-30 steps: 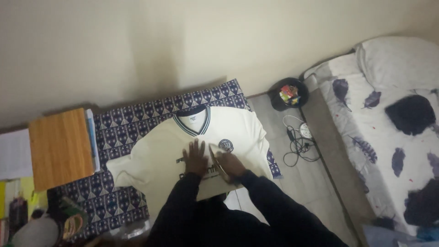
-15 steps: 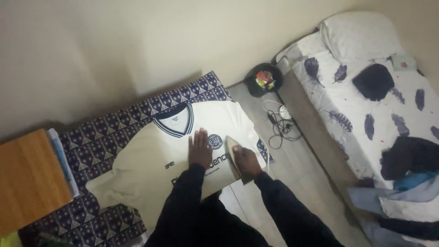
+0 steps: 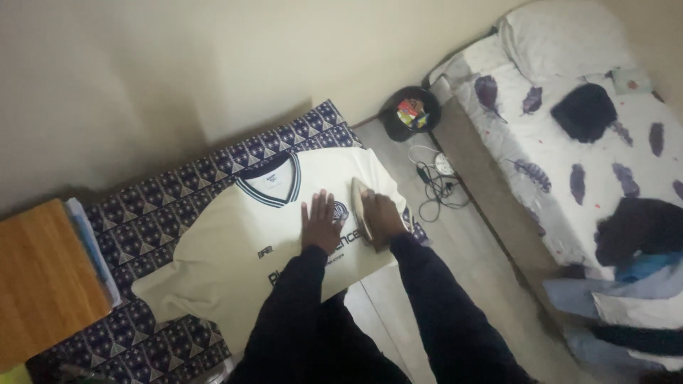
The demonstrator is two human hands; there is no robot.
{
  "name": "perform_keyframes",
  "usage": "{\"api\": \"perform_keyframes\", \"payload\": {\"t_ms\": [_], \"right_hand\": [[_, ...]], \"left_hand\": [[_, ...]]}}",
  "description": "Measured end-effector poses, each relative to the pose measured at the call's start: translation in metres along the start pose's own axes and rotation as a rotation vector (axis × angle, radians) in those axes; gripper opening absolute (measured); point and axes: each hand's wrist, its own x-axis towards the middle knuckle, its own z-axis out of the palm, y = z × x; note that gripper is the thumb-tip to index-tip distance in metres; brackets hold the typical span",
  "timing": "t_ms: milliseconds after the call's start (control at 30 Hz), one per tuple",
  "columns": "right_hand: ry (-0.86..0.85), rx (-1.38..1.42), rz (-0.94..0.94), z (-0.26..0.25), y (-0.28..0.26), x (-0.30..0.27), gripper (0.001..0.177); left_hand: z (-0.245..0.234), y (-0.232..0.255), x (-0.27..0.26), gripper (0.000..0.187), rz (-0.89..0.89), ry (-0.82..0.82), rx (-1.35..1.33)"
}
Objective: The person irons a white long-sleeved shirt laid on a patterned surface. They smooth the fabric with one hand while moving the iron with the other, then flip the shirt to iron the back side.
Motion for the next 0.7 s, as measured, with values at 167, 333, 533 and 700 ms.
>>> {"api": "perform_keyframes", "payload": {"t_ms": [167, 333, 533, 700], "right_hand": [[-0.263, 0.428, 0.504, -0.072, -0.040, -0.050, 0.056], [-0.261, 0.564, 0.824, -0.098, -0.045, -0.069, 0.053], [-0.172, 0.373, 0.494, -0.072, -0.001, -0.098, 0.055], [0.022, 0.308, 0.623, -0.046, 0.017, -0.109, 0.056]], "left_hand": [[-0.019, 0.003, 0.006, 0.088, -0.088, -0.117, -0.067], [-0.037, 0.010, 0.007, 0.095, -0.154, -0.206, -0.056], [-0.063, 0.014, 0.015, 0.110, -0.261, -0.310, -0.125], [-0.058, 0.005, 0.010, 0.121, -0.243, -0.292, -0.122]]}}
